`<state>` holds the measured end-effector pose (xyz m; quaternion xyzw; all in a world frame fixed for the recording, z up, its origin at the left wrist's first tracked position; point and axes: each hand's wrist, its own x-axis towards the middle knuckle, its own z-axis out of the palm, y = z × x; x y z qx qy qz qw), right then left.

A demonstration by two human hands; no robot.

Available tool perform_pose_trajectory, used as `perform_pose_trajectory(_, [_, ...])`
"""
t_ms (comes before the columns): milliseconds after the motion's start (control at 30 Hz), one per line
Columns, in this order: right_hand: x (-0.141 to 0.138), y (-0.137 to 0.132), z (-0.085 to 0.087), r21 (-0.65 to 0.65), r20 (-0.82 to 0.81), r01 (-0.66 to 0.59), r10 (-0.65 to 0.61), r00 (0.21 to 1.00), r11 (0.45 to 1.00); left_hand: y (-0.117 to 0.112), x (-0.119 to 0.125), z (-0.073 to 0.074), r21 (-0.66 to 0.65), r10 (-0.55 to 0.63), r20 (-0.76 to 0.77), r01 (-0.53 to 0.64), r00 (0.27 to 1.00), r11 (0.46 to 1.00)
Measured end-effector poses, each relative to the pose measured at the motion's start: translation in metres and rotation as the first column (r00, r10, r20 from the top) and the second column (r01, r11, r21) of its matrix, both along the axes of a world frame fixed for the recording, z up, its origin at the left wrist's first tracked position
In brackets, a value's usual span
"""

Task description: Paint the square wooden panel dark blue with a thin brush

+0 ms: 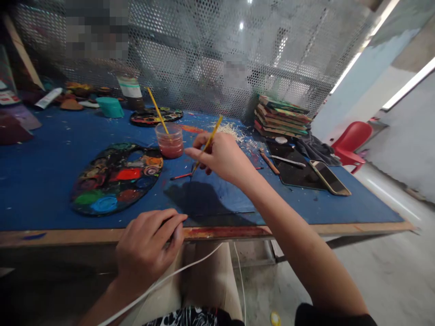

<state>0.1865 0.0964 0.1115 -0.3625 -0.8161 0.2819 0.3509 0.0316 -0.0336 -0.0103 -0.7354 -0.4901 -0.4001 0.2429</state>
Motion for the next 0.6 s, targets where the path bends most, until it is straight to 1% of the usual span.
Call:
perform_pose_trajectory(100, [0.003, -0.005, -0.004, -0.044, 0.039, -0.047, 0.049, 0.998, 0.998, -0.001, 0.001, 0.000, -0.017, -0.018, 0.025, 0.018, 1.000, 1.000])
perform_pose_trajectory(167, [0.005, -0.009, -0.003, -0.153, 0.074, -0.102, 0.114, 0.991, 0.983, -0.002, 0.001, 0.001, -0.027, -0.027, 0.040, 0.028, 0.999, 0.999])
perform_pose_trajectory(233, [0.008, -0.011, 0.001, -0.288, 0.086, -0.155, 0.187, 0.979, 0.945, -0.003, 0.001, 0.001, -0.029, -0.030, 0.049, 0.031, 0.998, 0.999])
perform_pose_trajectory(300, [0.010, -0.009, 0.004, -0.341, 0.093, -0.162, 0.205, 0.974, 0.926, -0.004, 0.001, 0.000, -0.031, -0.026, 0.057, 0.028, 0.998, 0.999])
perform_pose_trajectory(333, [0.010, -0.007, 0.005, -0.325, 0.098, -0.144, 0.185, 0.978, 0.935, -0.005, 0.001, 0.000, -0.035, -0.025, 0.062, 0.027, 0.998, 0.999])
perform_pose_trajectory(367, [0.010, -0.004, 0.004, -0.276, 0.101, -0.111, 0.144, 0.984, 0.955, -0.005, 0.002, -0.001, -0.040, -0.025, 0.065, 0.027, 0.998, 0.999])
perform_pose_trajectory(433, [0.008, 0.002, 0.001, -0.088, 0.105, -0.006, 0.015, 0.994, 0.996, -0.006, 0.002, -0.002, -0.053, -0.022, 0.071, 0.026, 0.997, 0.998])
perform_pose_trajectory(467, [0.007, 0.004, -0.001, 0.012, 0.101, 0.045, -0.046, 0.994, 0.999, -0.007, 0.002, -0.002, -0.060, -0.021, 0.074, 0.025, 0.997, 0.998])
perform_pose_trajectory(500, [0.006, 0.004, -0.003, 0.080, 0.100, 0.077, -0.085, 0.991, 0.994, -0.007, 0.003, -0.002, -0.064, -0.020, 0.077, 0.025, 0.997, 0.998])
perform_pose_trajectory(533, [0.006, 0.004, -0.004, 0.097, 0.101, 0.087, -0.097, 0.990, 0.991, -0.008, 0.003, -0.003, -0.067, -0.018, 0.080, 0.024, 0.997, 0.997])
perform_pose_trajectory(567, [0.005, 0.003, -0.005, 0.055, 0.109, 0.071, -0.076, 0.991, 0.996, -0.008, 0.003, -0.003, -0.069, -0.017, 0.084, 0.023, 0.996, 0.997])
perform_pose_trajectory(600, [0.005, 0.002, -0.005, -0.035, 0.117, 0.034, -0.030, 0.993, 0.999, -0.008, 0.003, -0.003, -0.069, -0.018, 0.087, 0.024, 0.996, 0.997])
